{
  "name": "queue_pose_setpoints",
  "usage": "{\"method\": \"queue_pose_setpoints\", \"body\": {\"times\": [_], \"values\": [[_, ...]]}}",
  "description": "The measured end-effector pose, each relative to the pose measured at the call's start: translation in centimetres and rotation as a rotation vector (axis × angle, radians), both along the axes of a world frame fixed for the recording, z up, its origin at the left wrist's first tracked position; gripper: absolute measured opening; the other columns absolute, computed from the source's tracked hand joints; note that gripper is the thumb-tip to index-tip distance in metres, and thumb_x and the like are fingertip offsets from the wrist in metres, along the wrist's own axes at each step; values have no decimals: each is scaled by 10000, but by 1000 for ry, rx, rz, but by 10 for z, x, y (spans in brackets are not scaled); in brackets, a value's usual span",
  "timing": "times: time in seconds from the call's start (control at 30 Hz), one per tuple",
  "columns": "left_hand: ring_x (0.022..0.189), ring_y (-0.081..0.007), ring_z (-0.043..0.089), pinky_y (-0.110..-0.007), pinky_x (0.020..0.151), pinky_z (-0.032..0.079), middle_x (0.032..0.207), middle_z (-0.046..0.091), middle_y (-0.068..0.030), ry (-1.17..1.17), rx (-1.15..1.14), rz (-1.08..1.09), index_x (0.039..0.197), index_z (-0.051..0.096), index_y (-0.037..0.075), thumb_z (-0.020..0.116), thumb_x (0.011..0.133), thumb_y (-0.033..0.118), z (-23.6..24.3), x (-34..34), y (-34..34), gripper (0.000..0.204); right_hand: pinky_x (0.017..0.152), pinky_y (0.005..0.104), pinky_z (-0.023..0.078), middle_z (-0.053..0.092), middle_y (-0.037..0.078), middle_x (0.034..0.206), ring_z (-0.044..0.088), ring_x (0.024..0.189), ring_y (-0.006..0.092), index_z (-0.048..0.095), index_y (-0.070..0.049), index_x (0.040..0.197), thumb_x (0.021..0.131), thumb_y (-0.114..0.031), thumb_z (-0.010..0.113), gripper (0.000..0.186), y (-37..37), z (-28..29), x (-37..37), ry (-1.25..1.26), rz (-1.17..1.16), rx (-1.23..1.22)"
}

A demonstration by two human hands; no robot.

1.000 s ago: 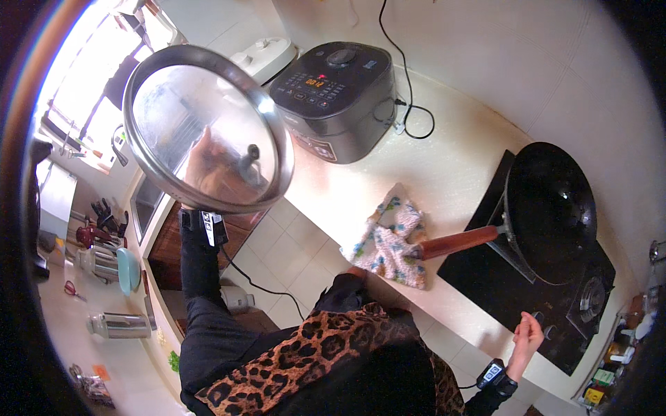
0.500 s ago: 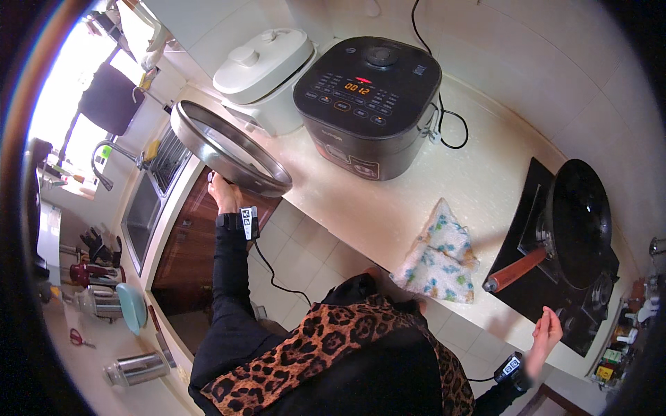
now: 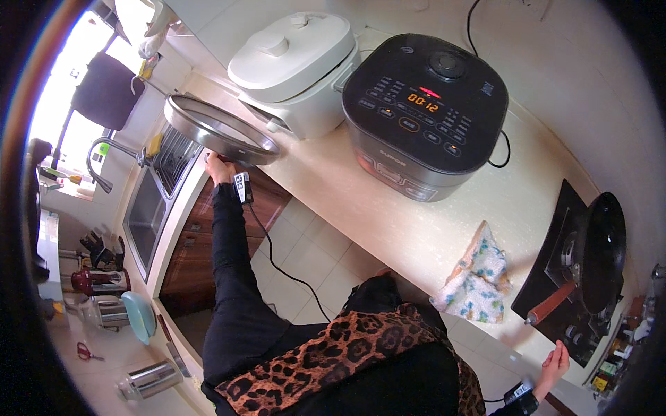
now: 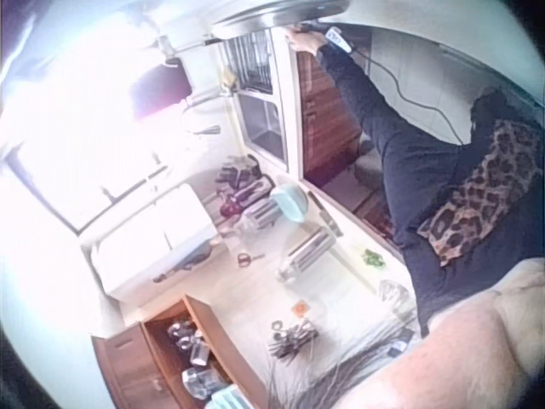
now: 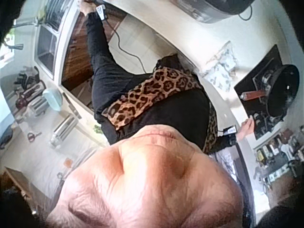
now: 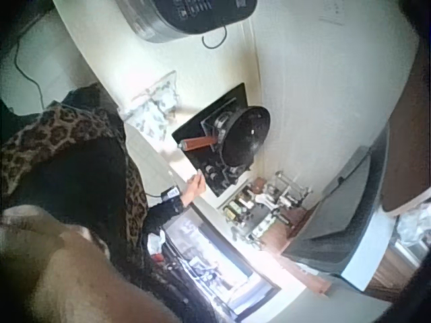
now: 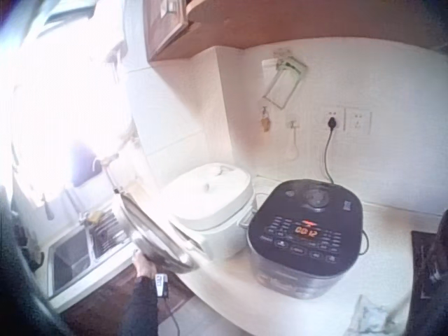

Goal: The person peels garlic cloves by hand, then uses a cleaver to mince the garlic on a cutting board. They wash their hands, rinse a wok under running water, and place the wok on the stovetop.

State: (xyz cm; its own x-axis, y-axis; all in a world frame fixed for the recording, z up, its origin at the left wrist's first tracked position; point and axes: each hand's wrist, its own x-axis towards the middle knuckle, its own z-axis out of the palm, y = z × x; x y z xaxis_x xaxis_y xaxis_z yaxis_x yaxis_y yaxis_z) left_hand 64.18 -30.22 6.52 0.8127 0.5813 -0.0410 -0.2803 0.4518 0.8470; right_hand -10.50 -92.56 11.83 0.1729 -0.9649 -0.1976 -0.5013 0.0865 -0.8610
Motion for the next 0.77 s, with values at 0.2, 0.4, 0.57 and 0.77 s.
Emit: {"method": "queue_pose_setpoints", "body": {"times": [0.2,0.4,0.57,0.77], "values": [[542,-127,441,-277,540,390,594,465,-7,-36,125,6,627,500,82,689,904,153,-4,53,32,343,396,165,234,429,-75,587,333,453,-1,665,-73,1075,958,-278,621,240,3,7,14,89,73,-76],[528,-140,450,-290,551,413,589,475,-8,-55,76,-4,640,531,77,706,895,156,-10,105,65,320,387,172,247,441,-63,574,350,439,9,658,-65,1079,972,-268,599,237,-3,11,36,134,139,-84],[533,-143,470,-295,554,427,596,493,-19,-61,131,-23,645,533,79,724,882,147,-8,137,97,312,372,177,250,447,-63,557,350,424,7,652,-63,1090,985,-252,579,228,-17,2,42,215,252,-137],[575,-154,505,-318,565,455,632,510,-32,2,224,-106,734,536,64,674,916,189,0,158,104,260,366,179,257,459,-67,559,370,417,4,633,-45,1133,989,-244,580,252,-34,-9,48,196,389,-179]]}}
